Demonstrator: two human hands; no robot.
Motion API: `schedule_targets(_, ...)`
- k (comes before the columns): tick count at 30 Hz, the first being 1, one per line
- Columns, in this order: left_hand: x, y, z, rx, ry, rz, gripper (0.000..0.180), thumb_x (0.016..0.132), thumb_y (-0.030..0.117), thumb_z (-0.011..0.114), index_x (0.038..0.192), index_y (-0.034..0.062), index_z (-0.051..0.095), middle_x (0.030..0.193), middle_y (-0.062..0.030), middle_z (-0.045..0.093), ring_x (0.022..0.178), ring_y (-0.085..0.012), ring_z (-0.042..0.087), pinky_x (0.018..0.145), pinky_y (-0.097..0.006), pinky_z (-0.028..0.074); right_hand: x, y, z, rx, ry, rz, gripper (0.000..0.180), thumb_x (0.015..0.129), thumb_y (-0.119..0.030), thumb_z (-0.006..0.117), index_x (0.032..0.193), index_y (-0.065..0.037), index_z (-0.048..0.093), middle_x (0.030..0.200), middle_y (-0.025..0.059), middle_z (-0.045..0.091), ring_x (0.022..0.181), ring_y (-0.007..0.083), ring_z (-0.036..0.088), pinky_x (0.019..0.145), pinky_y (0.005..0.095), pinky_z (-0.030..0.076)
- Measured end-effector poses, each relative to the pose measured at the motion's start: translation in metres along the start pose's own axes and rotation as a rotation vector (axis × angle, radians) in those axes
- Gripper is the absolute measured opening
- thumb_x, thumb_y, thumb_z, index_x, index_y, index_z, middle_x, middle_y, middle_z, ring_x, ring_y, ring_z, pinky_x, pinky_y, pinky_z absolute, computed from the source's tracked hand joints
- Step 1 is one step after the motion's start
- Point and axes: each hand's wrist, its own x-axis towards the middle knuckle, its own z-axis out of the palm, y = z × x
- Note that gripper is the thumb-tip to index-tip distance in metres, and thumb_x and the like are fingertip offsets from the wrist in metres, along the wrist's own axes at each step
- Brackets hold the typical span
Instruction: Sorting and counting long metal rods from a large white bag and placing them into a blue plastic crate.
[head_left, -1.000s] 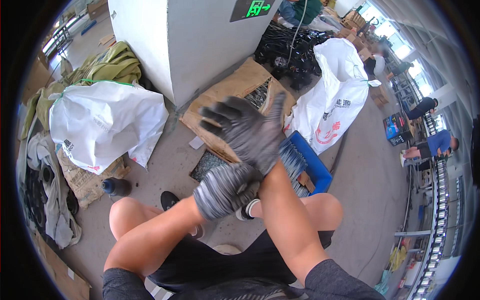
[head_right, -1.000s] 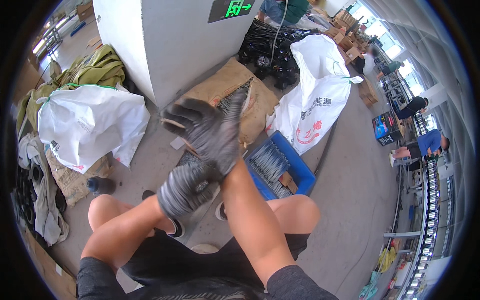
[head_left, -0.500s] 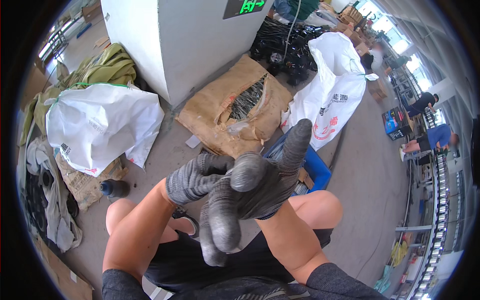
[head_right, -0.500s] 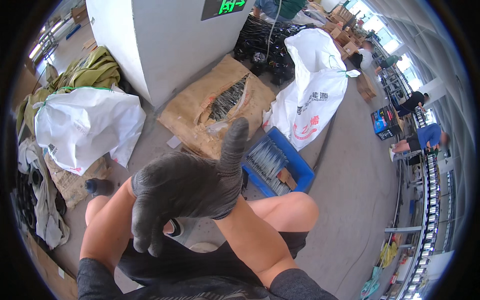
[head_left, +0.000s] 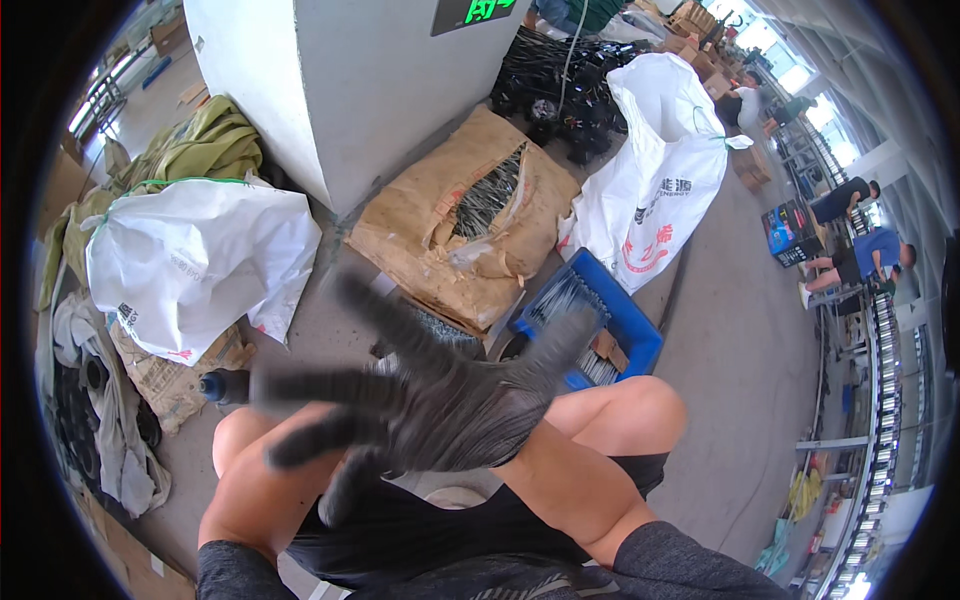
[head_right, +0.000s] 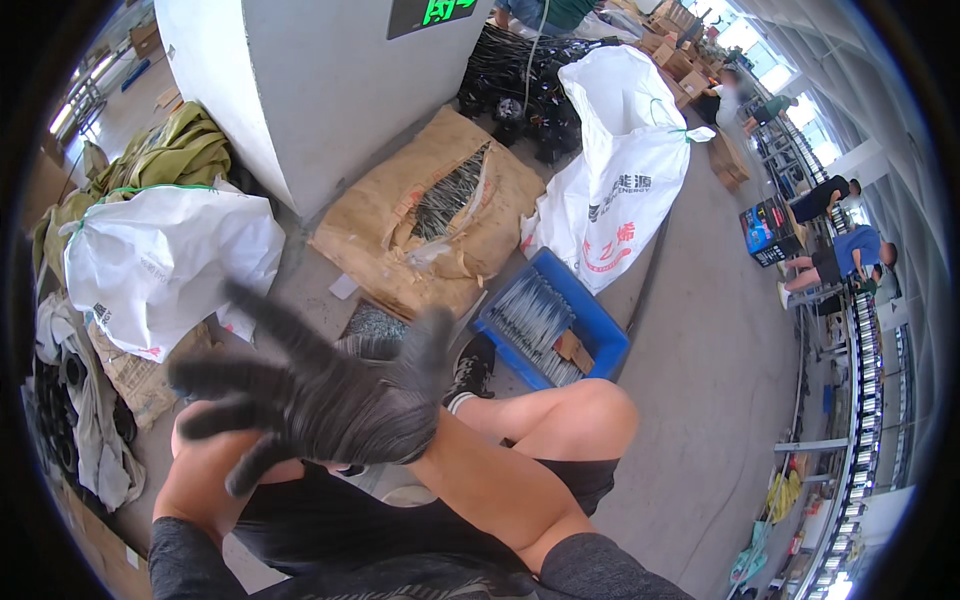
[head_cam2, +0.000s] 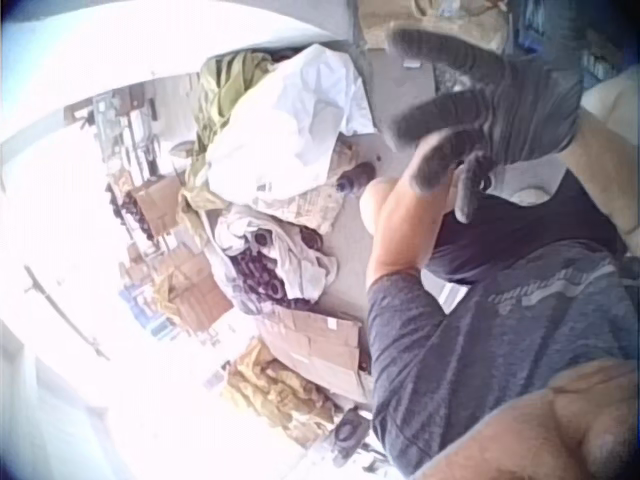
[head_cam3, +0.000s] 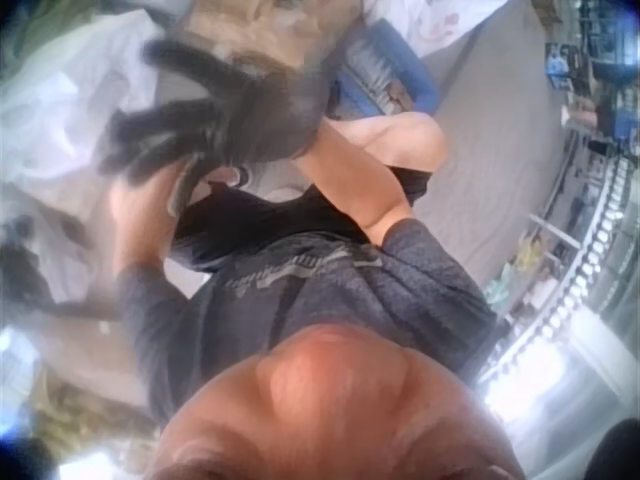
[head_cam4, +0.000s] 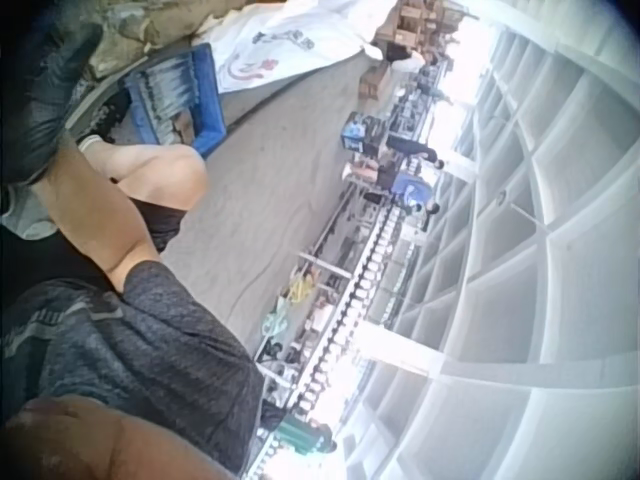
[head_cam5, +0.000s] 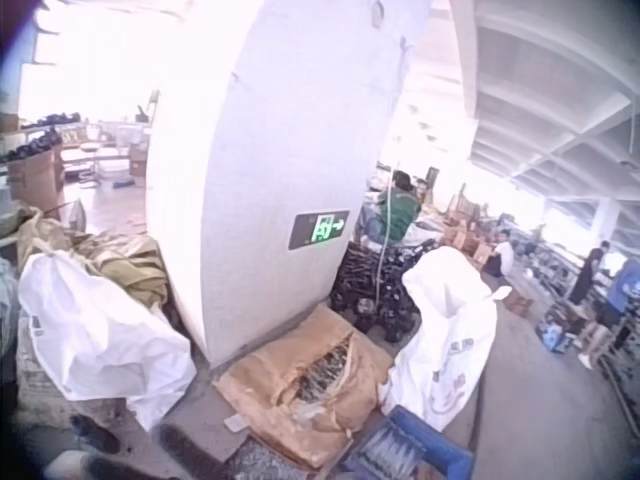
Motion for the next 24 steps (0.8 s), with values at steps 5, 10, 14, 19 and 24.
schedule_targets(5, -0.005, -0.033, -0.038, -0.518, 0.341, 0.740, 0.022, 0.092, 0.024, 0.067, 0.098, 0.0031, 0.068, 0.088, -0.0110, 0.072, 0.079, -0.0225, 0.068, 0.071, -0.034, 0.055, -0.019, -0.021, -0.031, -0.300, 0.184, 0.346, 0.075, 0.101, -0.063, 0.041, 0.134, 0.003, 0.056, 0.116, 0.0229, 0.068, 0.111, 0.0318, 0.066, 0.092, 0.0412, 0.052)
schedule_targets(10, 0.024, -0.054, -0.058, -1.123, 0.635, 1.649, 0.022, 0.091, 0.025, 0.065, 0.094, 0.0036, 0.068, 0.084, -0.0158, 0.070, 0.078, -0.0324, 0.067, 0.070, -0.041, 0.054, -0.013, -0.132, -0.037, -1.567, 0.746, 0.653, 0.031, 0.102, -0.031, 0.057, 0.116, -0.005, 0.068, 0.103, 0.0083, 0.072, 0.096, 0.0149, 0.066, 0.088, 0.0321, 0.053)
schedule_targets(14, 0.053, -0.041, -0.050, -1.707, 1.061, 2.427, 0.022, 0.090, 0.026, 0.062, 0.093, 0.0042, 0.067, 0.081, -0.0202, 0.067, 0.081, -0.0425, 0.066, 0.074, -0.049, 0.053, -0.054, -0.271, -0.132, -2.089, 1.180, 0.619, 0.024, 0.100, -0.024, 0.059, 0.116, -0.009, 0.070, 0.105, 0.0084, 0.073, 0.096, 0.0185, 0.067, 0.090, 0.0318, 0.052)
schedule_targets(19, 0.044, -0.022, -0.077, -1.540, 0.988, 2.381, 0.024, 0.092, 0.029, 0.059, 0.096, 0.0073, 0.067, 0.091, -0.0157, 0.069, 0.088, -0.0363, 0.068, 0.079, -0.048, 0.051, -0.087, -0.379, -0.267, -2.551, 1.132, 0.662, 0.024, 0.097, -0.018, 0.058, 0.116, -0.012, 0.071, 0.107, 0.0159, 0.073, 0.099, 0.0321, 0.069, 0.093, 0.0374, 0.053)
schedule_targets(24, 0.056, -0.024, -0.101, -1.532, 1.054, 2.403, 0.025, 0.092, 0.032, 0.060, 0.098, 0.0087, 0.067, 0.089, -0.0116, 0.067, 0.086, -0.0332, 0.067, 0.076, -0.047, 0.051, -0.143, -0.434, -0.397, -2.447, 1.286, 1.458, 0.037, 0.088, -0.020, 0.064, 0.122, -0.006, 0.068, 0.127, 0.0212, 0.064, 0.115, 0.0371, 0.063, 0.097, 0.0412, 0.052)
